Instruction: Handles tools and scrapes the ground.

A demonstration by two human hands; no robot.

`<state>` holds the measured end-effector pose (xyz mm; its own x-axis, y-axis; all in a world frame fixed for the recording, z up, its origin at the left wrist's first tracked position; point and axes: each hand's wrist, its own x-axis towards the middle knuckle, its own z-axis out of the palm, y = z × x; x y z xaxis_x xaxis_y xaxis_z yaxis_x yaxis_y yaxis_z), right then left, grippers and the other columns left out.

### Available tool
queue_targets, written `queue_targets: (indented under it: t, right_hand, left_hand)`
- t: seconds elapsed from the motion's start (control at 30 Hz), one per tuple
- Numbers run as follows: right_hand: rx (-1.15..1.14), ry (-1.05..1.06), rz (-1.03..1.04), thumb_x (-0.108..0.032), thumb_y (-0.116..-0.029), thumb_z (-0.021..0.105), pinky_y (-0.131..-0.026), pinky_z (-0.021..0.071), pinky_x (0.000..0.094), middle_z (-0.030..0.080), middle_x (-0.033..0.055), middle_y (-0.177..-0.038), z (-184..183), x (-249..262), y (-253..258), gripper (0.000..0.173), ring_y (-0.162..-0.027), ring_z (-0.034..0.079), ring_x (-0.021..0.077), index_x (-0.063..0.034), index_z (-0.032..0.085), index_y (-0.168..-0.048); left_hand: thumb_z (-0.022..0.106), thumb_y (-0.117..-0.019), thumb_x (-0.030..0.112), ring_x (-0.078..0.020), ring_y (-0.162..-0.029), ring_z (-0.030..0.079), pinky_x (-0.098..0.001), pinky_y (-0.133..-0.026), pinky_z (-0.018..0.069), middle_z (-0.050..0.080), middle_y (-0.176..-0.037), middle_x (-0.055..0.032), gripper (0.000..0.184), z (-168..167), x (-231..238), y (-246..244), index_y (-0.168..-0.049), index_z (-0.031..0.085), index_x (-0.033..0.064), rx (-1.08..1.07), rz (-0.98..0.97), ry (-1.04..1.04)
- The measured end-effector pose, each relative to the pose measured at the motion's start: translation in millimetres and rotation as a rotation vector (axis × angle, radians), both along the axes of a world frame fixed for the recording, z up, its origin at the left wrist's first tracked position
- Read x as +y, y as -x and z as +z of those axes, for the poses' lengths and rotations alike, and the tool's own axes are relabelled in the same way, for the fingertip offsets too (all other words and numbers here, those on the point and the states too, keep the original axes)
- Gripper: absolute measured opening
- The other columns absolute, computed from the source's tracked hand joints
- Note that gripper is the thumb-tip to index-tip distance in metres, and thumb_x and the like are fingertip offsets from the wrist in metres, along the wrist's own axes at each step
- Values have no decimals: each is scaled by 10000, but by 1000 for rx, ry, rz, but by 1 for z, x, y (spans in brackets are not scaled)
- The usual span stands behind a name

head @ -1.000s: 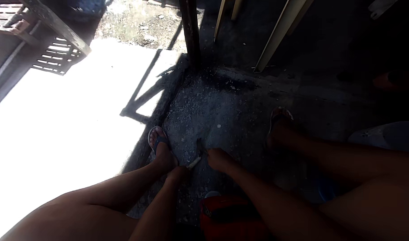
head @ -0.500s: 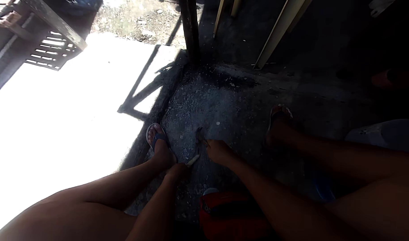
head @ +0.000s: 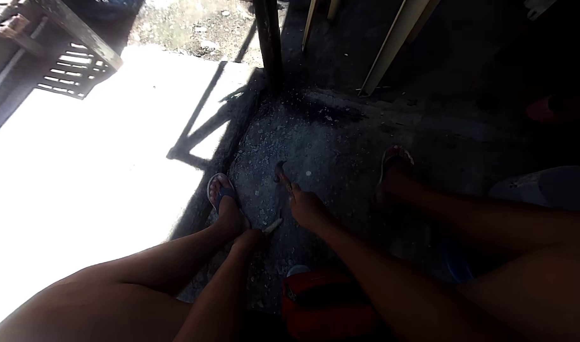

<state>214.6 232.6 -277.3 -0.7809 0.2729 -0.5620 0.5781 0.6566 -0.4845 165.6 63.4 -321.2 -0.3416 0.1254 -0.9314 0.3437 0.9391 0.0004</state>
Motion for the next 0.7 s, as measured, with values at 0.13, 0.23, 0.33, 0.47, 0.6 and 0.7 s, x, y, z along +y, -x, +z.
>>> queue_targets:
  t: [0.13,0.23,0.33,0.47,0.6,0.7]
  right_hand:
    - [-172,81,158,-195,-1090,471,-925,561,540,679,223,-1156,-20,0,-12,402,-1102,690,370,-9,452,-1446]
    - [-194,117,174,-191,-1085,481,-936,546,535,675,212,-1174,-14,1,-8,302,-1122,677,354,-10,580,-1306]
    - [-76,70,72,-229,-1114,433,-902,571,536,692,208,-1137,-5,-1,-4,409,-1069,700,362,-47,485,-1477]
    - [-129,41,103,-225,-1107,440,-886,581,525,684,203,-1101,-17,-2,-11,481,-1049,710,362,-50,340,-1544]
    - [-260,110,239,-184,-1077,483,-950,536,551,679,221,-1185,-24,4,-14,302,-1138,671,359,10,632,-1254]
    - [-147,64,113,-203,-1094,466,-910,563,541,691,205,-1140,-11,-1,-6,337,-1089,692,359,-26,565,-1363]
  left_hand:
    - [352,-1124,404,-439,-1210,622,-637,-972,485,611,-1313,-309,568,-6,-6,5,-1250,619,-81,-18,0,-27]
    - [351,-1129,304,-457,-1296,561,-646,-1056,421,570,-1378,-332,515,22,0,5,-1294,588,-122,-58,22,-55]
    - [344,-1133,336,-442,-1375,524,-666,-1083,417,539,-1460,-296,513,30,-8,-3,-1373,562,-62,-45,25,-24]
    - [334,-1129,383,-438,-1327,560,-648,-1051,442,548,-1449,-283,546,9,-10,-3,-1379,563,-45,-21,5,14]
    - [392,-1113,259,-471,-1276,561,-640,-1044,426,573,-1356,-338,463,0,-9,-1,-1283,575,-131,-31,-67,-43]
    - [339,-1133,346,-443,-1282,592,-628,-1036,461,571,-1408,-306,532,16,-8,-7,-1340,578,-83,-44,-12,-7]
